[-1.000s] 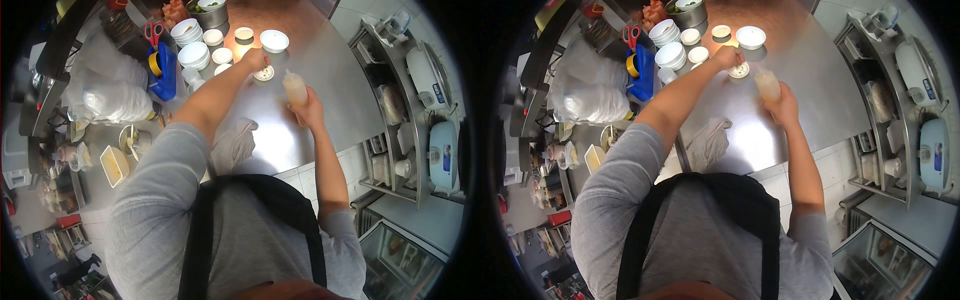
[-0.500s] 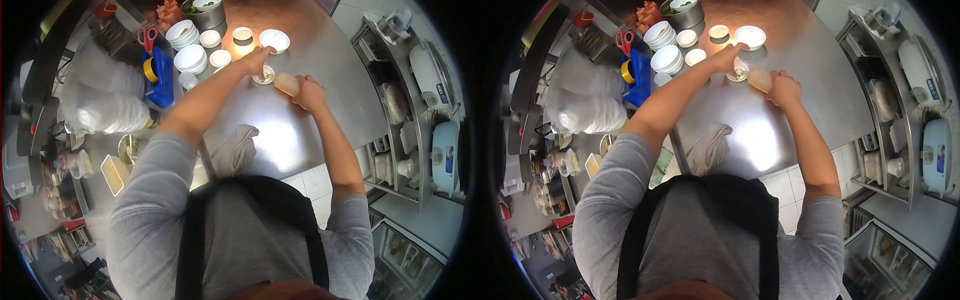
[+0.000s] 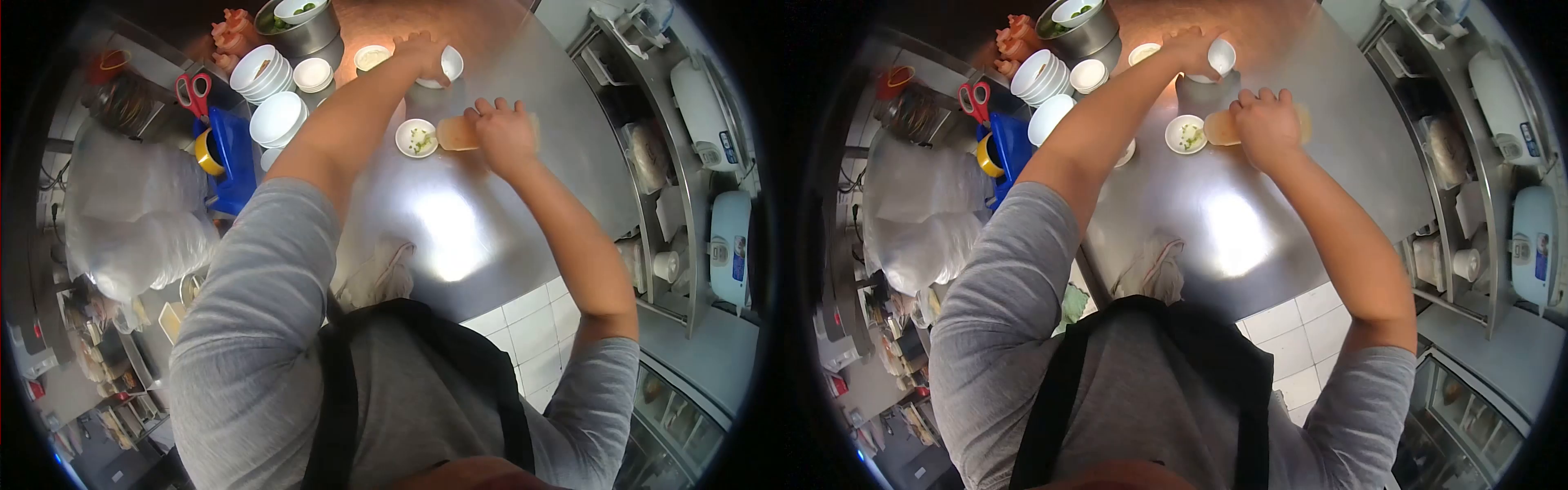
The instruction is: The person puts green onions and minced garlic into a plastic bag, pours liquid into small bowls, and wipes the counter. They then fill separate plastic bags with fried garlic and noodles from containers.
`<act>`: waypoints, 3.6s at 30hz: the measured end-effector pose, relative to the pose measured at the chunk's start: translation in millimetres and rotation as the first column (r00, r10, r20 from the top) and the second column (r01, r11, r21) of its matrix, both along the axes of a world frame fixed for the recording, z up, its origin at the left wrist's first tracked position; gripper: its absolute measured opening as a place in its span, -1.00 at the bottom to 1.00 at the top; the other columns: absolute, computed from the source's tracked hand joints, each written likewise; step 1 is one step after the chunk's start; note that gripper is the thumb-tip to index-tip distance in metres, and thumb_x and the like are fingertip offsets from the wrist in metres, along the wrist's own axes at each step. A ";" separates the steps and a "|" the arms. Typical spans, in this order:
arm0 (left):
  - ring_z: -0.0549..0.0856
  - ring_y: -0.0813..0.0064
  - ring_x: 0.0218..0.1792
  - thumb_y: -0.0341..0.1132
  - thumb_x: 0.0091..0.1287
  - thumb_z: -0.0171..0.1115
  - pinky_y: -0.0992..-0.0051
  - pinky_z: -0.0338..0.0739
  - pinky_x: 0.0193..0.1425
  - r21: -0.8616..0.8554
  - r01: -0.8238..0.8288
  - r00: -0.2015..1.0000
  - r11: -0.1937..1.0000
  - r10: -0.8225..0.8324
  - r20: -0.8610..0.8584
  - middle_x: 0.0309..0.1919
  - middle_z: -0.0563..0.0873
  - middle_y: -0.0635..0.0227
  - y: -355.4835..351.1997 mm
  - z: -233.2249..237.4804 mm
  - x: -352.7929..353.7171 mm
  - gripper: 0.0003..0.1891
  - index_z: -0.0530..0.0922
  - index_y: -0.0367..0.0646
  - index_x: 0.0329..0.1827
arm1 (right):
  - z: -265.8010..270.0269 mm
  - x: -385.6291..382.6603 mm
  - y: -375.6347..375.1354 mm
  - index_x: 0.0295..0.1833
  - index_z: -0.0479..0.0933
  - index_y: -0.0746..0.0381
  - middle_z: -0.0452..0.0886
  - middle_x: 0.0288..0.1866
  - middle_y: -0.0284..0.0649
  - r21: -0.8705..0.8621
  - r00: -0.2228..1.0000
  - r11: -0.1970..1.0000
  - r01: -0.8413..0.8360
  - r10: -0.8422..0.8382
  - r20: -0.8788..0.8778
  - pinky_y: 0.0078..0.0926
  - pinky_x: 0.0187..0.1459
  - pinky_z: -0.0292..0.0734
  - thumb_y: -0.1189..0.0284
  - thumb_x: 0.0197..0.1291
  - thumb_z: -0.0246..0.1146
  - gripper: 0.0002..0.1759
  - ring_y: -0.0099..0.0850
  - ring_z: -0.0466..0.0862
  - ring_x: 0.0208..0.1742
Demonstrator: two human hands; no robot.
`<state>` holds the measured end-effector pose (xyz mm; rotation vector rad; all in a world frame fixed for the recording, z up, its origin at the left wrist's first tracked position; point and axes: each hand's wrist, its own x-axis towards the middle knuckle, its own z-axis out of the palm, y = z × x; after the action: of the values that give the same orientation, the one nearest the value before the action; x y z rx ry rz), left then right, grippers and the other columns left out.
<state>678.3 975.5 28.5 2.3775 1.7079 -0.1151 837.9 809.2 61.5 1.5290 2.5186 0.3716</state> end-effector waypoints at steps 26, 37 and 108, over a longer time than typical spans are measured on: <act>0.30 0.08 0.40 -0.13 0.11 0.44 0.23 0.26 0.42 0.426 -0.279 0.843 0.861 0.008 0.538 0.33 0.39 0.07 15.9 44.1 -100.9 -0.11 0.12 0.07 0.50 | 11.1 -11.3 10.7 -0.07 0.58 0.04 0.53 -0.07 -0.40 0.061 0.986 0.992 -0.115 0.106 0.127 -0.35 0.00 0.35 0.47 0.03 0.26 -0.71 -0.41 0.54 0.00; 0.29 -0.04 0.38 -0.05 0.27 0.26 0.24 0.24 0.43 -0.308 -0.865 0.008 0.397 0.623 0.782 0.37 0.23 -0.21 -219.3 -38.9 -96.5 -0.14 0.05 -0.44 0.44 | 27.2 -18.2 -8.5 0.04 0.57 0.01 0.52 0.03 -0.40 0.003 0.991 1.000 -0.023 0.023 0.133 -0.20 0.12 0.33 0.45 0.16 0.17 -0.68 -0.38 0.51 0.13; 0.42 0.45 -0.28 -0.50 0.15 0.15 0.39 0.33 -0.21 0.346 0.031 0.684 0.938 -0.272 0.677 -0.28 0.49 0.26 -617.2 281.1 -82.7 -0.61 0.32 -0.18 0.06 | 10.5 -76.8 32.9 0.04 0.61 0.08 0.49 0.20 -0.38 0.191 0.980 0.980 -0.050 0.011 0.201 -0.08 0.14 0.36 0.36 0.17 0.19 -0.69 -0.32 0.50 0.24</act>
<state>595.5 358.4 309.6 2.2737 1.1834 1.0077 761.1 842.1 72.0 1.4362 2.4109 0.7570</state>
